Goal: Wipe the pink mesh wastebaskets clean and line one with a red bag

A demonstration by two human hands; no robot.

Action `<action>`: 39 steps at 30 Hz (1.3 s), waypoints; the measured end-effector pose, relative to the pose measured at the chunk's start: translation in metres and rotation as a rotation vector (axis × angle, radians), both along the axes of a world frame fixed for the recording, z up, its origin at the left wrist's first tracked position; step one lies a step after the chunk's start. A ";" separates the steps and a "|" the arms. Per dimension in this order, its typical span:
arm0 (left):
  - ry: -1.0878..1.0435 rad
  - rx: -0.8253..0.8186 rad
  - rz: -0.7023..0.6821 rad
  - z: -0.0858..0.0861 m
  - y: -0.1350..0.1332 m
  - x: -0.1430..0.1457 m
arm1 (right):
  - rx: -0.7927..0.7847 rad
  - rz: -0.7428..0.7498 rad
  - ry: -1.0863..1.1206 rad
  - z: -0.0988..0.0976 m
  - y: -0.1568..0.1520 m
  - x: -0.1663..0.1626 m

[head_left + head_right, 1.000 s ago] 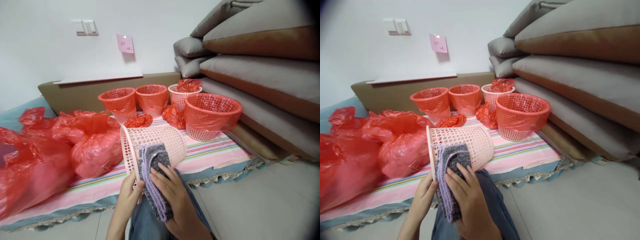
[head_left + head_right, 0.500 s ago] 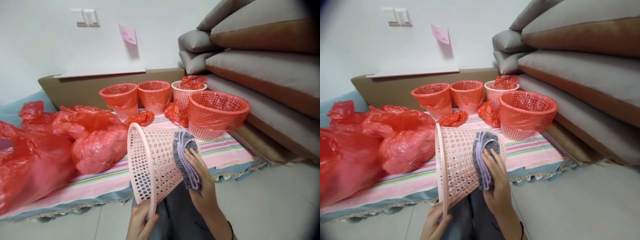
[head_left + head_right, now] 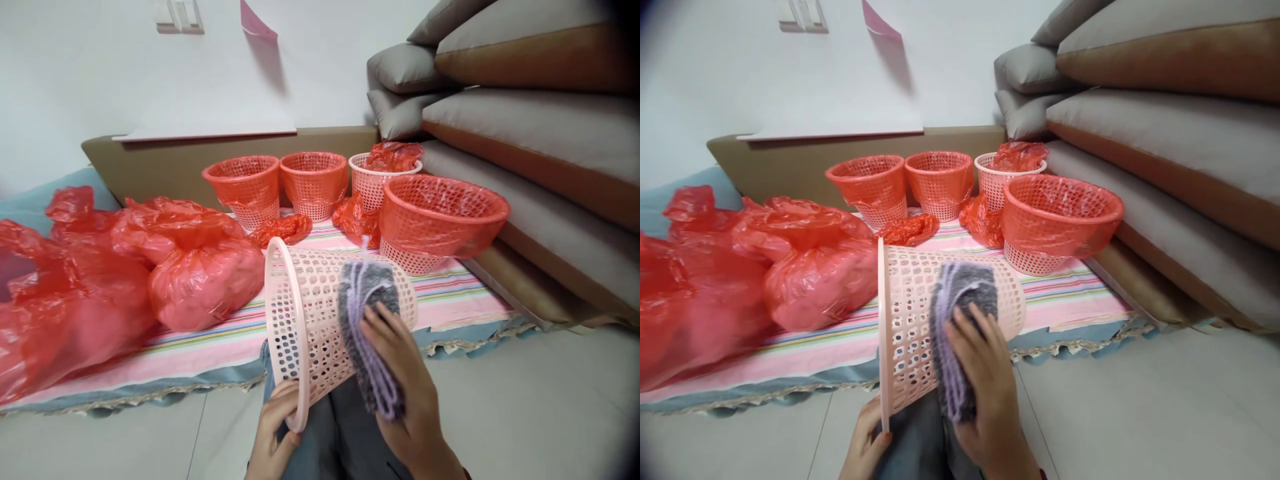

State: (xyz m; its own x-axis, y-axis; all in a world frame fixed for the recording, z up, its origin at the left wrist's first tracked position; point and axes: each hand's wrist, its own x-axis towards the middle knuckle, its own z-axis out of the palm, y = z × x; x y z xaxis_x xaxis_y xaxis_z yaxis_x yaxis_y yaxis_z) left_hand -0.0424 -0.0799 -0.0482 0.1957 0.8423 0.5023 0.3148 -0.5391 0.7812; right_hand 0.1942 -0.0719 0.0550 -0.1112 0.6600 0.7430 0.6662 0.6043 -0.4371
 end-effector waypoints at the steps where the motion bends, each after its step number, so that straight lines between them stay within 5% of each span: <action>1: -0.003 -0.013 0.003 -0.003 0.001 -0.004 | 0.001 0.060 -0.059 0.002 -0.001 -0.002; 4: -0.007 -0.060 0.008 -0.007 0.006 -0.011 | 0.027 0.070 -0.082 -0.005 0.009 0.006; 10: 0.029 -0.047 -0.098 0.007 0.015 -0.002 | 0.000 -0.191 0.130 -0.035 0.040 0.039; 13: 0.059 -0.065 -0.143 0.007 0.015 0.002 | -0.011 -0.159 0.157 -0.027 0.036 0.031; 20: 0.092 -0.111 -0.175 0.002 0.015 -0.005 | -0.051 0.230 -0.039 0.010 0.014 -0.011; 26: 0.100 -0.082 -0.186 0.005 0.009 -0.001 | -0.030 -0.010 0.080 -0.005 0.033 0.032; 31: 0.047 -0.283 -0.208 -0.004 0.012 0.004 | -0.033 -0.080 0.103 -0.019 0.035 0.054; 35: 0.034 -0.536 -0.092 0.007 0.038 0.014 | -0.037 -0.110 0.113 -0.025 0.032 0.047; 39: 0.354 -0.606 0.057 0.019 0.068 0.032 | -0.041 -0.120 0.136 -0.021 0.032 0.035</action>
